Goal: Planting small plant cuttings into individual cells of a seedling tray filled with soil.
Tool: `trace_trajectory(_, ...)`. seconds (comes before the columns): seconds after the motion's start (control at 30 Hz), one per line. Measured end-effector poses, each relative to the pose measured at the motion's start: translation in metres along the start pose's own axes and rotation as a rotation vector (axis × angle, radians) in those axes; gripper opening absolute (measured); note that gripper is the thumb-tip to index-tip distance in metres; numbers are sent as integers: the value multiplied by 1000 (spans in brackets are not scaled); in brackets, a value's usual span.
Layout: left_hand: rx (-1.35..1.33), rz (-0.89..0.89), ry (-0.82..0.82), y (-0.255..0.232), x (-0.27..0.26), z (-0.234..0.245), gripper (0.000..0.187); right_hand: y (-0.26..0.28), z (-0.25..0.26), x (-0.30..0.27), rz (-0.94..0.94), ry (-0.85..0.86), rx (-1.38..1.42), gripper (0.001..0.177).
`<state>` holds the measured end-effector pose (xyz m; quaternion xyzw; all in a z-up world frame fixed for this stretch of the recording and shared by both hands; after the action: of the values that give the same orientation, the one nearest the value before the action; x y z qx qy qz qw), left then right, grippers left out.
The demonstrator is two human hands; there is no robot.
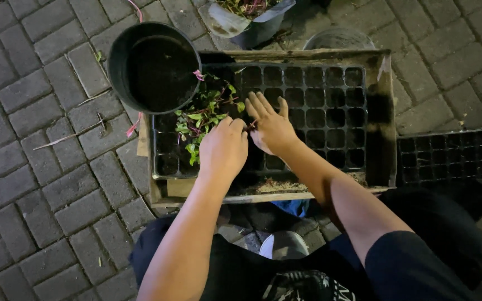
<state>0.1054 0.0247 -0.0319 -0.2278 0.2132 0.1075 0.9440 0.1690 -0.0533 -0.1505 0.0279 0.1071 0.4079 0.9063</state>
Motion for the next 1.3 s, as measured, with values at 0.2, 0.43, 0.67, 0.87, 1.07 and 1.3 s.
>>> trace_trajectory(0.2,-7,0,-30,3,-3,3,29,10,-8,10,-47,172,-7,82)
trace_trajectory(0.43,-16,1,-15,-4,-2,7,30,-38,38,21,-207,-30,170,68)
trace_trajectory(0.67,-48,-18,-42,-4,-6,6,30,-62,12,29,-218,112,161,75)
trace_trajectory(0.87,-2,-26,-28,-7,-3,5,27,-53,45,-38,-286,118,348,62)
trace_trajectory(1.07,54,-66,-72,-13,-6,-11,25,-63,10,-102,-326,135,297,65)
trace_trajectory(1.3,100,-115,-59,-28,-29,-16,26,-109,40,-134,-339,-32,227,57)
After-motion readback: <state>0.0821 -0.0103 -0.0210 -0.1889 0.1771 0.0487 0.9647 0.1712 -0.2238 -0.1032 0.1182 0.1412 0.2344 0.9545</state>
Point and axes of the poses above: each hand's wrist, its own x-axis towards the middle knuckle, its own z-axis out of the back of the hand, y = z × x, the point moved 10 cm from there along x, towards the middle knuckle, and after that the axes turned 5 degrees about y, right-handed, at the moved point
